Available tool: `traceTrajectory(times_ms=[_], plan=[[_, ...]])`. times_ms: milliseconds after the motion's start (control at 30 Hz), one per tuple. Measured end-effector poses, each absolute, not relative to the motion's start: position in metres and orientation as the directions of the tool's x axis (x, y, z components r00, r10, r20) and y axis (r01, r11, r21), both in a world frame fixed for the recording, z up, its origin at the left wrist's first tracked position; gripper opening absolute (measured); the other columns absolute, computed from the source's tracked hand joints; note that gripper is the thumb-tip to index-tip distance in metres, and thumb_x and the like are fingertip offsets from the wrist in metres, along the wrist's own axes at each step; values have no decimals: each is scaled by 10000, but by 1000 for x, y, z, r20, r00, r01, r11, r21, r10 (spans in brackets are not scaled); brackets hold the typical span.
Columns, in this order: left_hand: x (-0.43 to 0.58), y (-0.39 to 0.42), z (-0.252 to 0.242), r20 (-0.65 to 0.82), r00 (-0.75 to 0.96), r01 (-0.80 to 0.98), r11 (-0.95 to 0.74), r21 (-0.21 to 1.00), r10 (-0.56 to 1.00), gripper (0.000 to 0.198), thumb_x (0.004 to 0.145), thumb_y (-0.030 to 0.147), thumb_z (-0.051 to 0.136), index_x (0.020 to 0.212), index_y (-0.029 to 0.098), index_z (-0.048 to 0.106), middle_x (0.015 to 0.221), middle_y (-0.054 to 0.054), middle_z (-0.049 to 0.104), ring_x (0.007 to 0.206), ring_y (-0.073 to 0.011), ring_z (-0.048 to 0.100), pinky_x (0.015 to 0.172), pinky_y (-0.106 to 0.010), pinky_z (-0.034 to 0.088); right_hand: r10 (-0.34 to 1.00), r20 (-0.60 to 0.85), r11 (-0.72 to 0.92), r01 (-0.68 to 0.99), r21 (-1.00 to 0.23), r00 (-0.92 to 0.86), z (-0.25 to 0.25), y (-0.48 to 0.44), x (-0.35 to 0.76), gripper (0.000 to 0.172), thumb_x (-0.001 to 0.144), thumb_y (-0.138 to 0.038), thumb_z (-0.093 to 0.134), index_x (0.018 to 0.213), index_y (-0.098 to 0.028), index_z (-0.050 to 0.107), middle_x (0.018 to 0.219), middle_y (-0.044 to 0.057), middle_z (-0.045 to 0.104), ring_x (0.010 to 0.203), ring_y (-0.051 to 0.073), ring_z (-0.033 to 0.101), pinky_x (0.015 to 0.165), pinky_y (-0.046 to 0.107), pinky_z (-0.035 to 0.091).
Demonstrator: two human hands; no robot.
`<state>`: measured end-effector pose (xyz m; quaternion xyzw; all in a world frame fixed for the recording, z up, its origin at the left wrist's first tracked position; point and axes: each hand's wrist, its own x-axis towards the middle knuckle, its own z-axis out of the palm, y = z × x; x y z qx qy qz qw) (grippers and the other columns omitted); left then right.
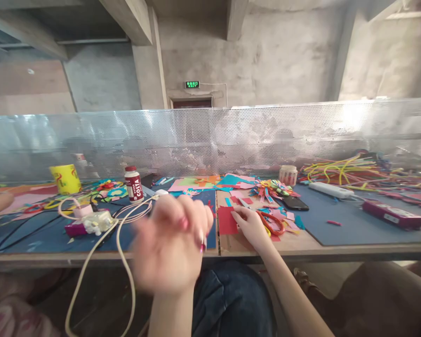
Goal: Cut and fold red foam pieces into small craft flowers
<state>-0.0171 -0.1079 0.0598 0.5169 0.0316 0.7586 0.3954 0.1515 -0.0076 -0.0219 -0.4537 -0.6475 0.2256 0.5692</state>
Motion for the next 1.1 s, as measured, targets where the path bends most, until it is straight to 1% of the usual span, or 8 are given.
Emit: traceTrajectory(times_ms=[100,200,267,400,533,667,833,1100], plan=[[-3,-52,49,584,-182,-362,-606,708,791,224,813,419,472,795,203,530,835,-39,625,756,-143,589,612,-242,462,839,533,481,307,-821,111,-23,-5,152,237,773,-330,500,856,-170,654,785,40,690,714,190,617,656,281,462],[10,-10,14,278,16,-95,-275,957,961,288,770,367,569,965,162,520,1061,-119,617,925,-198,600,737,-277,476,829,542,484,307,-819,136,-22,-4,152,229,762,-329,514,853,-168,648,732,40,684,669,185,614,632,282,465],[15,3,-7,244,81,-57,-240,969,966,342,770,379,572,1016,148,518,1051,-142,626,928,-211,610,771,-300,476,820,550,482,326,-813,159,-21,-6,152,209,755,-322,522,830,-172,647,724,40,683,656,182,614,630,284,467],[15,7,-21,283,-69,-16,-284,959,957,417,713,343,643,1047,131,509,1151,-172,571,986,-223,586,813,-310,460,780,567,468,354,-810,264,-19,-7,151,215,753,-318,529,878,-171,624,769,56,689,700,191,626,638,285,472],[13,3,-14,245,59,-34,-243,969,968,314,699,342,648,922,126,598,923,-129,668,871,-222,622,734,-299,475,745,621,520,371,-769,244,-20,-7,150,248,773,-327,526,950,-172,606,790,59,685,678,181,622,624,287,483],[13,1,-11,200,58,-218,-184,958,978,245,663,311,674,818,127,626,791,-92,680,731,-198,640,659,-286,488,594,795,627,551,-551,120,-20,-8,148,170,800,-225,500,887,-206,645,887,55,662,759,183,604,700,309,487],[13,-3,-7,226,77,-324,-190,927,971,297,711,395,615,803,113,637,761,-93,672,681,-180,631,620,-268,485,404,910,697,676,-239,-95,-21,-7,146,239,814,-116,472,921,-221,658,914,56,649,881,203,556,801,340,469],[12,-3,-11,311,78,-296,-276,914,947,329,678,369,668,911,140,629,895,-88,667,821,-194,617,674,-265,480,359,904,619,785,-44,-232,-21,-11,142,254,800,-64,464,873,-181,677,922,80,638,851,223,519,773,359,478]])
